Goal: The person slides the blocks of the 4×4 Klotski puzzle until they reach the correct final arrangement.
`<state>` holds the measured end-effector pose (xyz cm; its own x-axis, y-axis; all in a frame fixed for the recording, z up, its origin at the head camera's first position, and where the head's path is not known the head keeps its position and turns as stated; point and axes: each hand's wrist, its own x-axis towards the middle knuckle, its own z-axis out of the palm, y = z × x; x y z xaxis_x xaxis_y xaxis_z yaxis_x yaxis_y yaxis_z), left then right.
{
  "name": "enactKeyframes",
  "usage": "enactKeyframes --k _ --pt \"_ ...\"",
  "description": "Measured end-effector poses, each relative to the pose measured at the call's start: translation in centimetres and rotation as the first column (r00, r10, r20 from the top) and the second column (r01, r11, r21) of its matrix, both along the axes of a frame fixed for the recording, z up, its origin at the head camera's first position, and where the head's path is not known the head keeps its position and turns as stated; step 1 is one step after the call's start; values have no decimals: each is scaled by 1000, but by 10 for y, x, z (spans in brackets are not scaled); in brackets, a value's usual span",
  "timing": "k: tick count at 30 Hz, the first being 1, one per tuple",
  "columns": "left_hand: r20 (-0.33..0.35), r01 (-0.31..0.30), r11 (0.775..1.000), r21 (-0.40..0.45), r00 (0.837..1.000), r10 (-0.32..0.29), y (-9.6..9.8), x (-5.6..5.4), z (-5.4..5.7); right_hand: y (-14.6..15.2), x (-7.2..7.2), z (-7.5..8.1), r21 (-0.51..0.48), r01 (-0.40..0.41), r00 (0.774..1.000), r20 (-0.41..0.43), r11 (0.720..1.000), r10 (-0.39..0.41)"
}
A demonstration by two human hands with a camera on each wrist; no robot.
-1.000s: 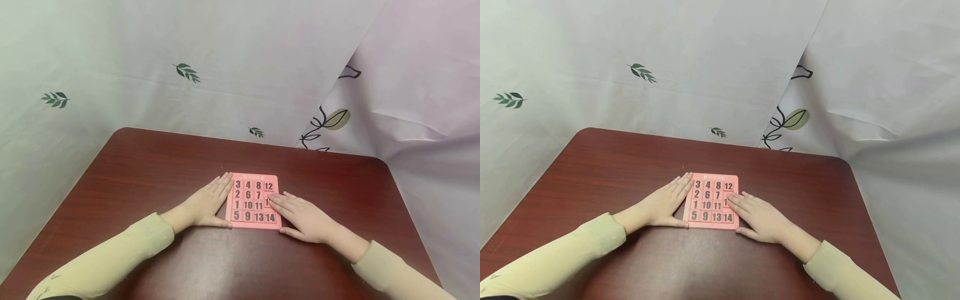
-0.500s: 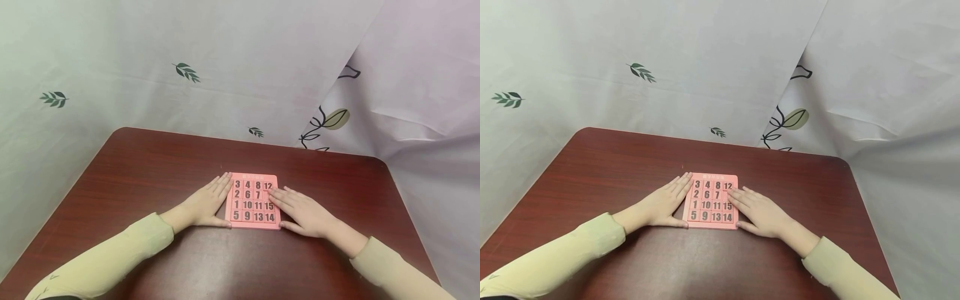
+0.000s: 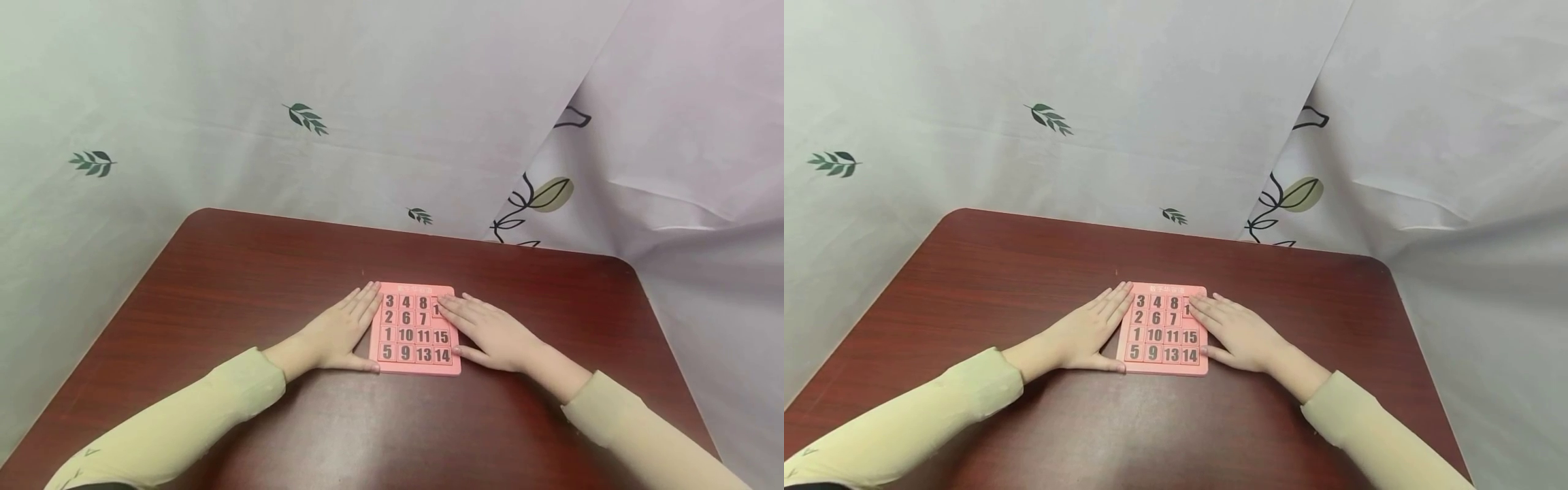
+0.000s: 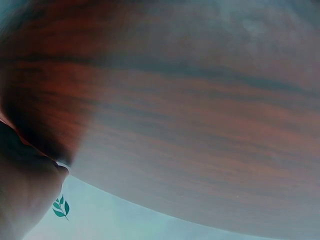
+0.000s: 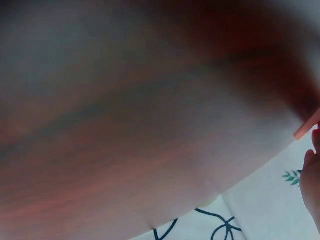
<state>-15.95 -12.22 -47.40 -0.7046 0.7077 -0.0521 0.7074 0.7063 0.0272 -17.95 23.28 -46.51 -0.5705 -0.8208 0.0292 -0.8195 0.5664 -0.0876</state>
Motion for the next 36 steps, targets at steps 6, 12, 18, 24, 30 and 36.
enactKeyframes --k 6,12,18,24,30,36 --pt "0 0 1000 -6 1000 0 0 0 0 4 16 -1 -20 -54 998 -36 998 53" --pt "6 2 1000 4 1000 -2 -1 -1 -1 1 14 1 -27 -54 996 -70 998 52" --pt "8 1 1000 7 1000 -2 -1 0 -1 -14 1 4 -19 -18 1000 -19 1000 17" --pt "12 4 1000 13 1000 -4 0 1 -1 -29 -9 3 -6 -36 999 -13 999 36" --pt "8 -2 1000 8 1000 2 1 2 -1 -24 -9 4 22 -17 1000 -8 1000 17" --pt "6 -6 1000 4 1000 6 0 1 -1 -8 -6 7 3 5 1000 -26 1000 -5"
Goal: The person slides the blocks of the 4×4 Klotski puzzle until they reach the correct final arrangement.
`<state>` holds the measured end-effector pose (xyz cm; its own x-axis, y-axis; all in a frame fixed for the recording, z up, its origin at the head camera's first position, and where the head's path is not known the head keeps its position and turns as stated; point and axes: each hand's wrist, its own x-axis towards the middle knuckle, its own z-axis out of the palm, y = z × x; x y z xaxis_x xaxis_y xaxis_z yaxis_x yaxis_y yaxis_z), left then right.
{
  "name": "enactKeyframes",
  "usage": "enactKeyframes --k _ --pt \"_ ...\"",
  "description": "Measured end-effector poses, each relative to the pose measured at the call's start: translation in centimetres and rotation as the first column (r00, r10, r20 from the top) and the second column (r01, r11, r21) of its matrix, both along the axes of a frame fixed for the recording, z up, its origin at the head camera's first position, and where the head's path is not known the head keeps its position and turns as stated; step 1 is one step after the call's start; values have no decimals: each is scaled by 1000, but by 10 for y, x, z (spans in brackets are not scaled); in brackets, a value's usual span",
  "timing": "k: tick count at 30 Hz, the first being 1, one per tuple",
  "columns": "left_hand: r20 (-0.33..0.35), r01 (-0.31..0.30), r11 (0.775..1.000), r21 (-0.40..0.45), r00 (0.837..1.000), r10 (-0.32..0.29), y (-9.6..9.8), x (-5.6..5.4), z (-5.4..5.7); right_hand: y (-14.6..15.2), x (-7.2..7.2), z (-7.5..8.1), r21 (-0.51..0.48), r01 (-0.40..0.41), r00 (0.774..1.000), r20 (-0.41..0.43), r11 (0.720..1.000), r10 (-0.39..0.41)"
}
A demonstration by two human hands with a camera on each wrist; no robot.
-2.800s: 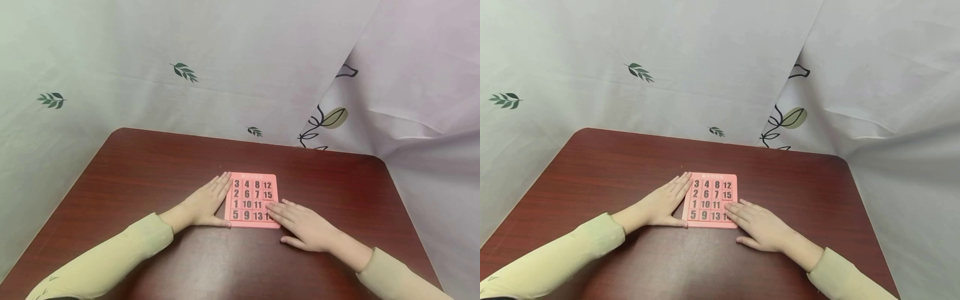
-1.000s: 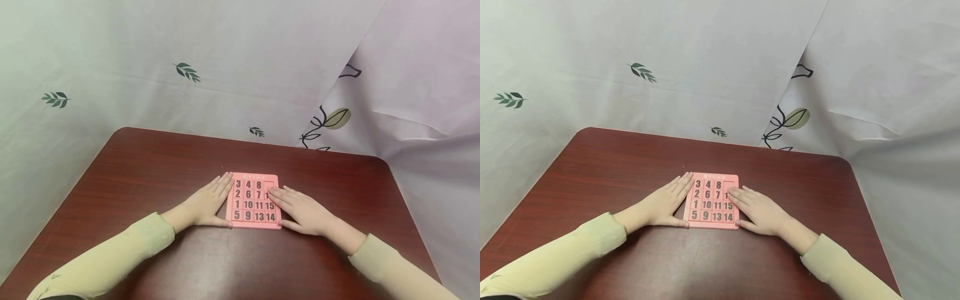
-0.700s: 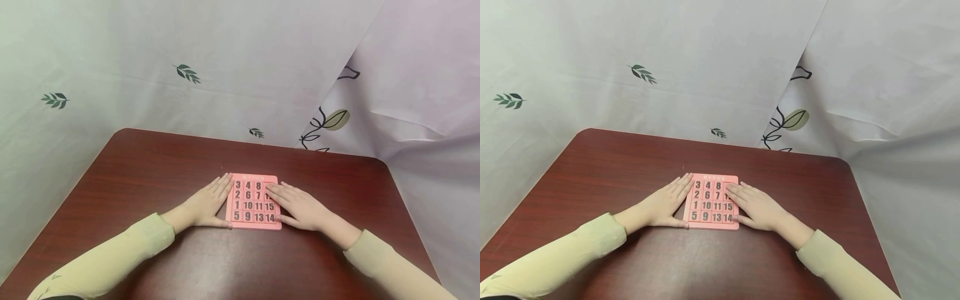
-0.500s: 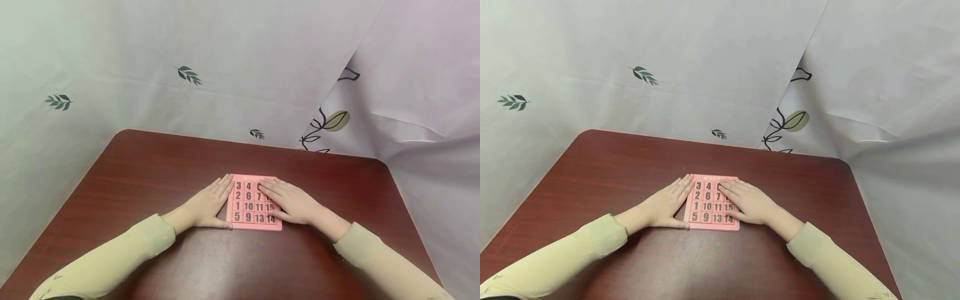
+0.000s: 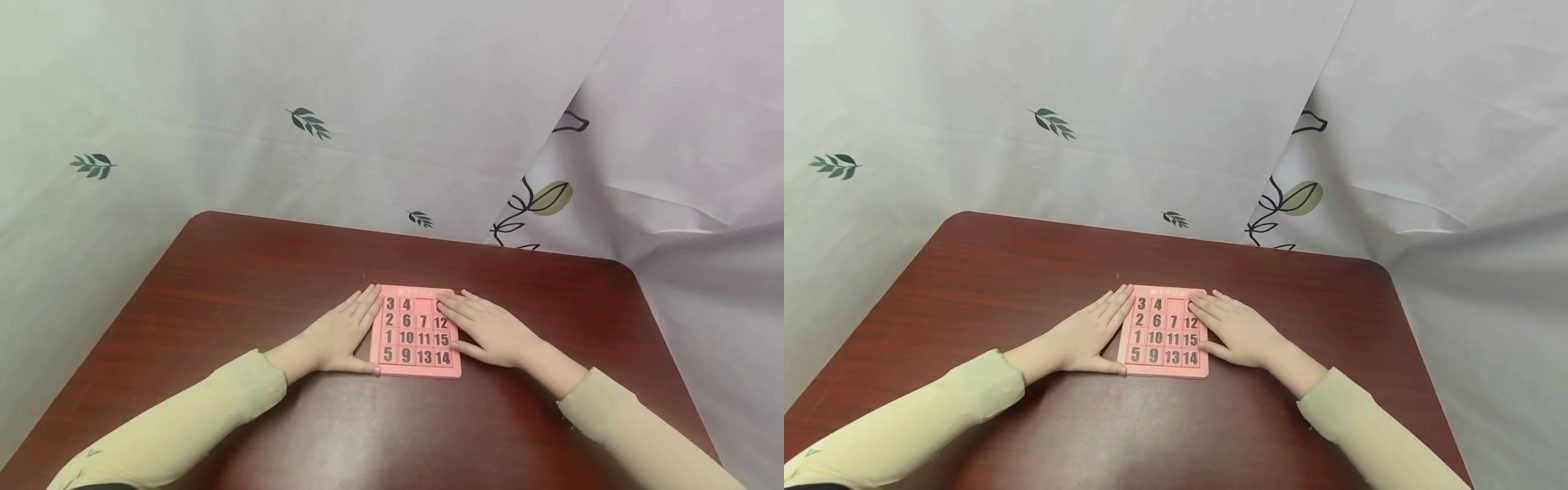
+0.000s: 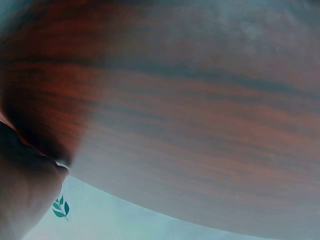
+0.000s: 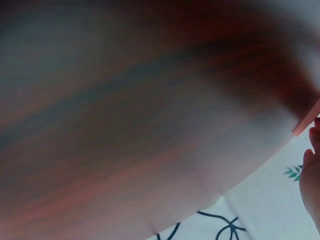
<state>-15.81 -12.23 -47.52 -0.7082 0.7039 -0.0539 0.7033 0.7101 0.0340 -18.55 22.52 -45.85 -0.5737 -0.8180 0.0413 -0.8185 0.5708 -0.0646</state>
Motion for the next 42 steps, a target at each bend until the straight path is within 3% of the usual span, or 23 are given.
enactKeyframes --k 8,17,23,32,42 --pt "-2 4 1000 5 1000 -4 -2 -1 -2 -14 -4 -1 -35 -27 1000 -6 999 27" --pt "-1 8 1000 6 1000 -8 -1 -2 -2 -51 -12 3 32 -76 996 38 997 75" --pt "-4 6 1000 0 1000 -6 0 -2 -2 -48 -12 1 55 -58 997 48 997 56" --pt "-10 8 1000 7 1000 -7 -3 -2 -1 -27 -9 -1 6 -30 999 40 1000 30" --pt "1 10 1000 15 1000 -10 -2 -1 -2 -62 -12 5 13 -100 994 35 995 99"
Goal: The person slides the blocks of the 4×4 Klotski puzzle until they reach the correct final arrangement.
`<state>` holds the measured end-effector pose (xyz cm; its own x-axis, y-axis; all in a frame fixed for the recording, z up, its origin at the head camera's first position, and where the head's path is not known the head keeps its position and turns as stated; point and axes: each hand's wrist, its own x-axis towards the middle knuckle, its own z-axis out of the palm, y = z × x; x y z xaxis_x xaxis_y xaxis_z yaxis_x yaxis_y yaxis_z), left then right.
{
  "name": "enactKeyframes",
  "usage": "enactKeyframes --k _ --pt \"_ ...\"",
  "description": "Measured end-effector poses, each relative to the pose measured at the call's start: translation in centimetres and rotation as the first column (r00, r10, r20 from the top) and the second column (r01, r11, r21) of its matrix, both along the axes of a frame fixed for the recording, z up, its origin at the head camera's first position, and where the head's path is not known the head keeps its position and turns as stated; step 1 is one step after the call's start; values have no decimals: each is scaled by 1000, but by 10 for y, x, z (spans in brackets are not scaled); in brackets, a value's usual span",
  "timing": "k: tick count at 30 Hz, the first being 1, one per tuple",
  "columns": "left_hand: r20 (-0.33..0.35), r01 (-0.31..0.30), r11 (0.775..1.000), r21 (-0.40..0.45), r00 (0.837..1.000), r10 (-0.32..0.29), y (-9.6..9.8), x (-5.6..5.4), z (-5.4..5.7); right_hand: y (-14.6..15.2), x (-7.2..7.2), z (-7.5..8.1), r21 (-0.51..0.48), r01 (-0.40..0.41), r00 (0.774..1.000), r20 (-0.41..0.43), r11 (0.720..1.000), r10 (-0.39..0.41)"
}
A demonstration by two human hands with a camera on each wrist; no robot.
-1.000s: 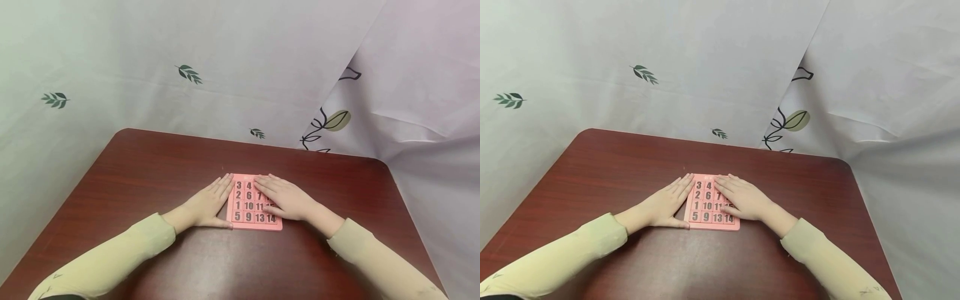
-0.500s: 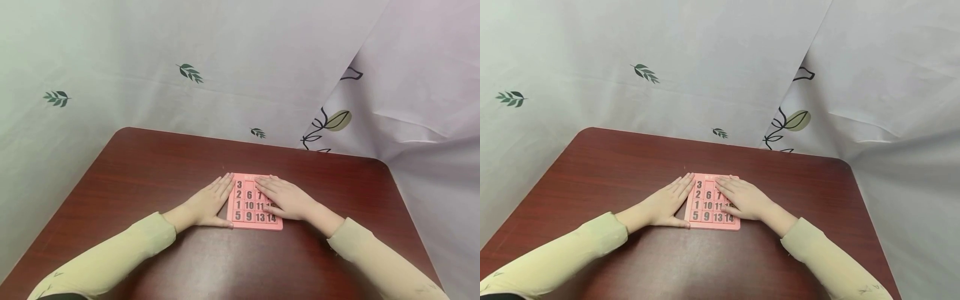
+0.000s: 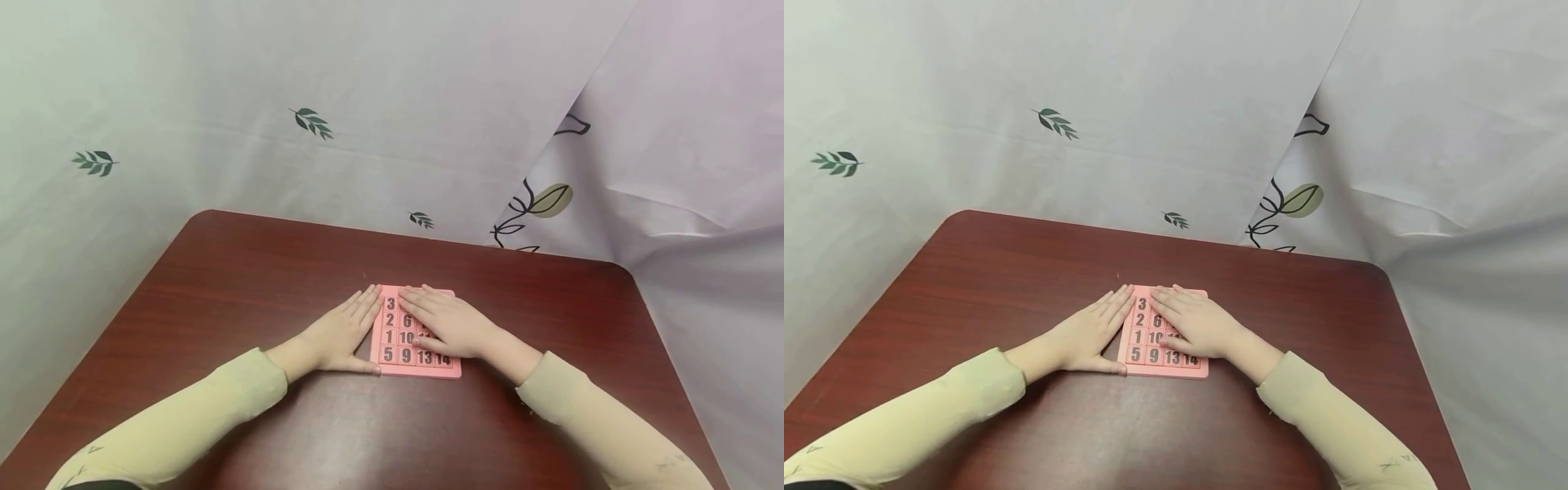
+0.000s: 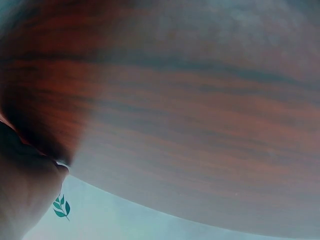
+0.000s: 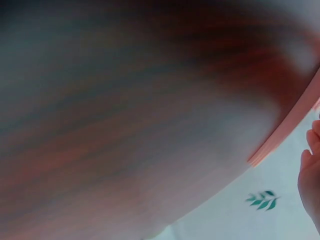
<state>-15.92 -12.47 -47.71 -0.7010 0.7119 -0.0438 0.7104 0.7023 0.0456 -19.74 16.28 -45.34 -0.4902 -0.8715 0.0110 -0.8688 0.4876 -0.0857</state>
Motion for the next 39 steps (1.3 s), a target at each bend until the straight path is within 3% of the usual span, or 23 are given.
enactKeyframes --k 8,23,33,39 --pt "-8 2 1000 -18 1000 -2 2 2 2 -16 -3 -3 52 -17 1000 14 999 16" --pt "-13 -5 1000 -17 1000 5 1 0 3 8 2 -3 39 33 999 6 999 -33" --pt "-10 2 1000 -25 1000 -3 2 1 3 -6 15 -5 26 -83 997 4 996 82" --pt "-13 4 1000 -26 1000 -4 1 0 1 -10 12 -6 77 -73 997 0 994 73"
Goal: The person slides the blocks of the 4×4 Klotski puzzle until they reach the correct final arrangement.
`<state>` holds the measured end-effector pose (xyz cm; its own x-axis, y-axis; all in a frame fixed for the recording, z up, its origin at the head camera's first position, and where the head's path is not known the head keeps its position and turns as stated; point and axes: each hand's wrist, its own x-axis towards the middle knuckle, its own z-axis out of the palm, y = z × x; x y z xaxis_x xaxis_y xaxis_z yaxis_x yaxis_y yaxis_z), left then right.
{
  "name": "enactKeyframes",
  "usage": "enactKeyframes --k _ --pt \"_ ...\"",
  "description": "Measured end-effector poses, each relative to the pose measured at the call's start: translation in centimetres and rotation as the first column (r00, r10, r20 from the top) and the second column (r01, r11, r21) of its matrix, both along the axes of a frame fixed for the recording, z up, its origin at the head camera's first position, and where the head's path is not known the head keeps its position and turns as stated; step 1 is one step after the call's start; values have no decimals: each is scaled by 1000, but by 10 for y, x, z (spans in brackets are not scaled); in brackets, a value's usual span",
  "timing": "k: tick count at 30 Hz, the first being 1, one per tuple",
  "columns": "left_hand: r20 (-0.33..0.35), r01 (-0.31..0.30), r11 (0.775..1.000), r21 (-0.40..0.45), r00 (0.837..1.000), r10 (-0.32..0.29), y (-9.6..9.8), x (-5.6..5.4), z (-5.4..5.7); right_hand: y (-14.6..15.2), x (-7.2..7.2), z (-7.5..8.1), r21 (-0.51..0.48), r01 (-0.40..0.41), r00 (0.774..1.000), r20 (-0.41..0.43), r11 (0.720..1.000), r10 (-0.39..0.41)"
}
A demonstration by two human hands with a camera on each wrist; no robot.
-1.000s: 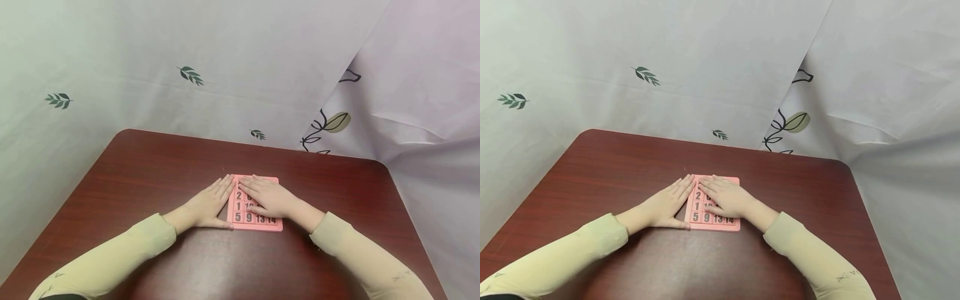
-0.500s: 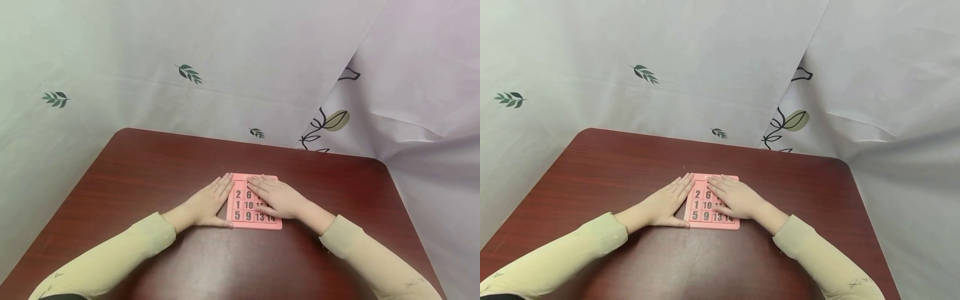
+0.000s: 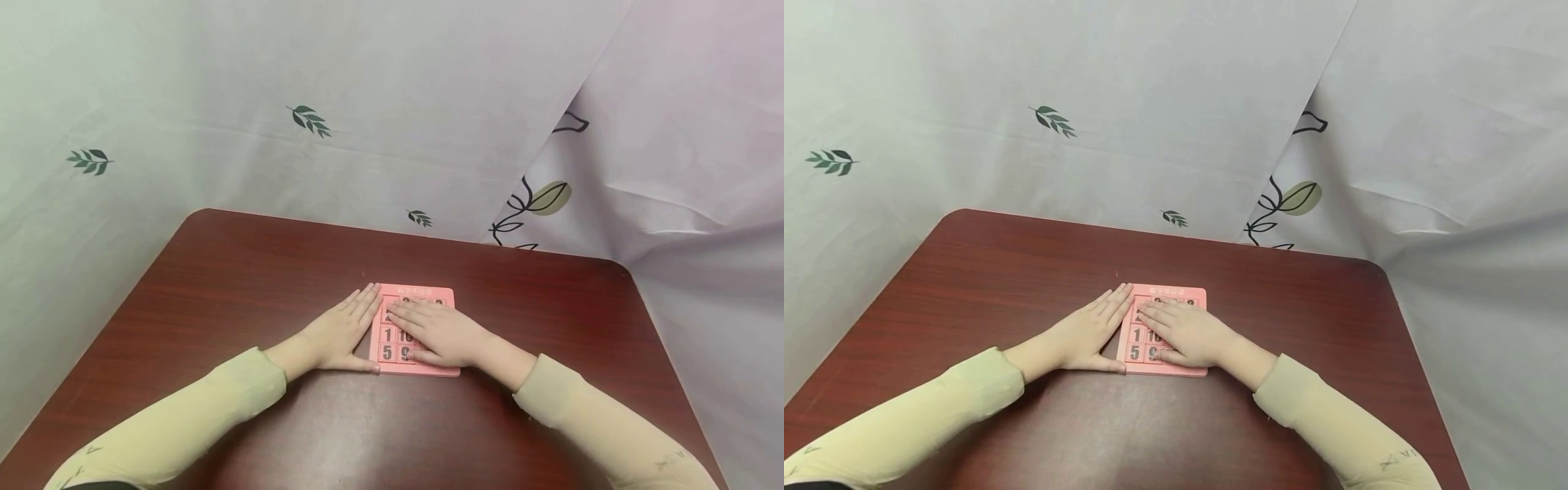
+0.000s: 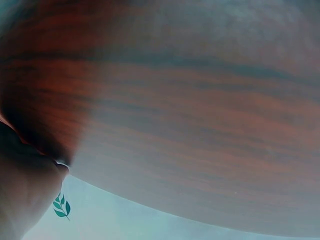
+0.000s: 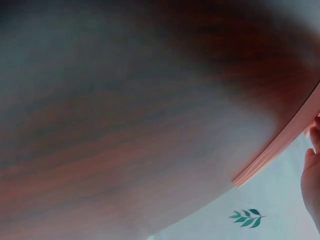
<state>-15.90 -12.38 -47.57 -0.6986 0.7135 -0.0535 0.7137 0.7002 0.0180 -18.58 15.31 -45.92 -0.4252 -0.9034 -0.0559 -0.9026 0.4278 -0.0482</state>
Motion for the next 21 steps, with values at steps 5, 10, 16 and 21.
enactKeyframes --k 5,10,16,21 --pt "1 -2 1000 2 1000 2 0 0 -1 -4 -11 1 5 23 1000 -18 1000 -23" --pt "9 -1 1000 13 1000 1 1 0 -1 -6 -17 1 -3 41 999 -11 999 -42" --pt "5 2 1000 5 1000 -2 1 0 -2 0 -2 1 -30 16 1000 -9 999 -16" --pt "0 1 1000 6 1000 -1 0 0 -2 6 17 -1 -59 -67 997 -46 996 64"
